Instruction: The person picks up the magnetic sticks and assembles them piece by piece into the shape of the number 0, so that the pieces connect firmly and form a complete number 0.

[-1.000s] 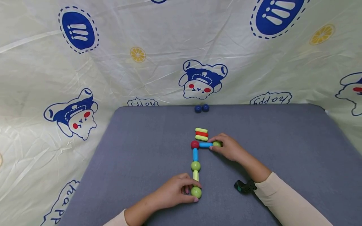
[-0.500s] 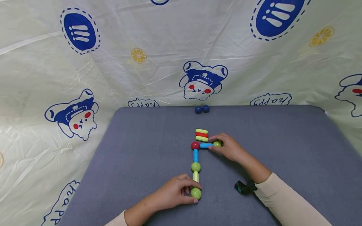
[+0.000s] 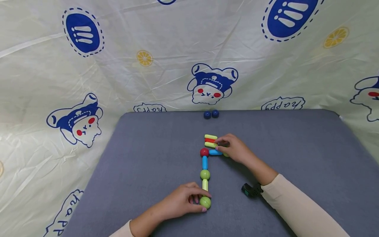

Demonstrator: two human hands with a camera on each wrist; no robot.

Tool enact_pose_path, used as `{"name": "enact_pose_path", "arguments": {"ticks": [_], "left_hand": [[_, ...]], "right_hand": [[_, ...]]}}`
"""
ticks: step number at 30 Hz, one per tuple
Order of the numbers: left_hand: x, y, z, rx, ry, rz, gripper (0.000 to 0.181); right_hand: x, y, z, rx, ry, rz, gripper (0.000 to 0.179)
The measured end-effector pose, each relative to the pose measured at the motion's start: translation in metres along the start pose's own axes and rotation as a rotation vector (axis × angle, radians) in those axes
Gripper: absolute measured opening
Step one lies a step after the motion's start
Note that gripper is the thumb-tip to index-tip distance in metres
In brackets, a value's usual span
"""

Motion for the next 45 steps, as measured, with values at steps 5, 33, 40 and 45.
{"name": "enact_pose_path", "arguments": {"ticks": [5,33,40,45], "left_hand": [[0.001,0.000,-0.001,-0.004,0.020,-0.002,0.033],[0.001,-0.002,-0.001,-0.006,0.026,-0.012,0.032],[0.002,-0.002,-0.003,-0.027,0.039,-0.014,0.030],[0.002,-0.003,-0.002,-0.027,0.044,-0.009,0.029]], "right_hand": [[-0.001,-0.005,0.007,0.000,-0.002,-0.036,0.021],[-0.008,-0.010,0.026,-0.047,0.017,-0.177,0.018],[0.005,-0.008,0.019,-0.046,0.037,-0.096,0.019],[0.017,-0.010,0.005,-0.040,0.031,-0.062,0.021]]}}
Point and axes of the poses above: each hand's wrist, its own z-axis towards the middle knuckle, its own x-axis out of the back of the hand, y = z × x, the point moved 4 cm from there along z, towards the middle knuckle, and after that the axes turned 12 degrees about -x, right-handed, at the moved point
